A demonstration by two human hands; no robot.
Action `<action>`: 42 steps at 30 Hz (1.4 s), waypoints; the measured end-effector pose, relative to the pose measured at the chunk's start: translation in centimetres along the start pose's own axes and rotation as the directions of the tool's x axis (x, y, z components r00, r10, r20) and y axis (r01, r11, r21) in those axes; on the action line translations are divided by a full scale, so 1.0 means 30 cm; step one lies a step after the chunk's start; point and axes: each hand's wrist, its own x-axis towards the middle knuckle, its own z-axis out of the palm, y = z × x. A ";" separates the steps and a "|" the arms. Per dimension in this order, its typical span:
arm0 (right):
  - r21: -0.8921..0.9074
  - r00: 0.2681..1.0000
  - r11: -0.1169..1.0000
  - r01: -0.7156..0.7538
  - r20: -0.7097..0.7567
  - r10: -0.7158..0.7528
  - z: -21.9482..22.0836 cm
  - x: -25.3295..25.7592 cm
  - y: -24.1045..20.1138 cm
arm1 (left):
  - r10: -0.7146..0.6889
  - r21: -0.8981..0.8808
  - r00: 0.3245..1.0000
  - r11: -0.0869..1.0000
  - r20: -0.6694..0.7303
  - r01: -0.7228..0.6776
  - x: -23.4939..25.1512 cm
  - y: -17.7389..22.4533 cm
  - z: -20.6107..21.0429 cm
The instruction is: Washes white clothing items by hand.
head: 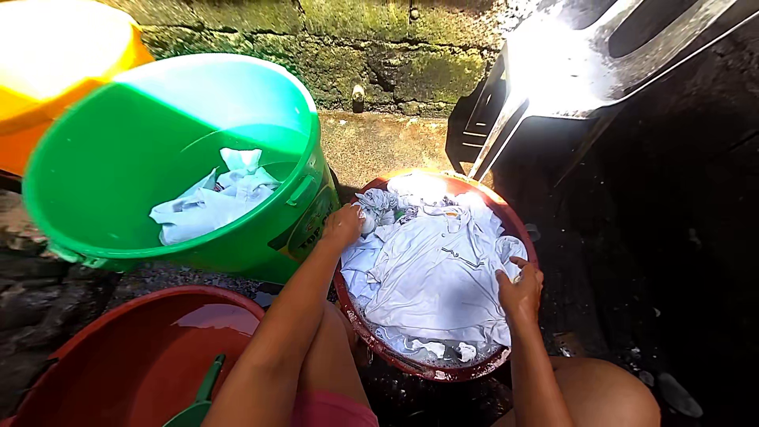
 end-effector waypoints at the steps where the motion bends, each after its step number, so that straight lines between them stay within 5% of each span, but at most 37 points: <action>1: 0.028 0.999 0.998 0.049 0.017 -0.050 -0.016 0.004 -0.029 | 0.016 0.039 1.000 0.999 -0.021 -0.015 -0.021 0.039 -0.021; 5: 0.100 0.949 0.960 0.262 0.153 -0.275 -0.097 -0.003 -0.148 | 0.133 0.169 0.984 0.979 -0.120 -0.112 -0.143 0.173 -0.124; 11: 0.126 0.697 0.765 0.631 0.340 -0.631 -0.136 -0.006 -0.233 | 0.415 0.084 0.891 0.910 -0.184 -0.406 -0.369 0.380 -0.292; 14: 0.220 0.635 0.752 0.621 0.421 -0.648 -0.101 -0.014 -0.213 | 0.554 -0.077 0.818 0.819 -0.157 -0.569 -0.423 0.459 -0.306; 17: 0.252 0.697 0.845 0.471 0.481 -0.532 -0.077 -0.040 -0.167 | 0.604 -0.313 0.783 0.723 -0.147 -0.616 -0.417 0.487 -0.252; 20: 0.177 0.735 0.910 0.375 0.541 -0.408 -0.061 -0.012 -0.095 | 0.429 -0.618 0.899 0.684 -0.087 -0.387 -0.352 0.437 -0.106; 23: -0.105 0.759 0.929 0.354 0.613 -0.219 -0.040 0.032 -0.032 | 0.022 -0.580 0.999 0.815 0.029 -0.002 -0.288 0.291 0.127; 27: -0.474 0.777 0.813 0.339 0.629 0.043 -0.033 0.022 -0.041 | -0.373 -0.351 0.900 0.830 0.226 0.433 -0.282 0.180 0.339; 37: -0.590 0.824 0.706 0.392 0.567 0.017 -0.002 -0.045 -0.154 | -0.359 -0.554 0.812 0.598 0.461 0.579 -0.277 0.151 0.467; 40: -0.601 0.833 0.688 0.407 0.553 -0.010 -0.005 -0.057 -0.171 | -0.259 -0.578 0.867 0.659 0.426 0.481 -0.278 0.152 0.462; 42: -0.613 0.838 0.675 0.411 0.545 -0.015 -0.007 -0.058 -0.180 | -0.285 -0.692 0.914 0.598 0.290 0.406 -0.272 0.150 0.455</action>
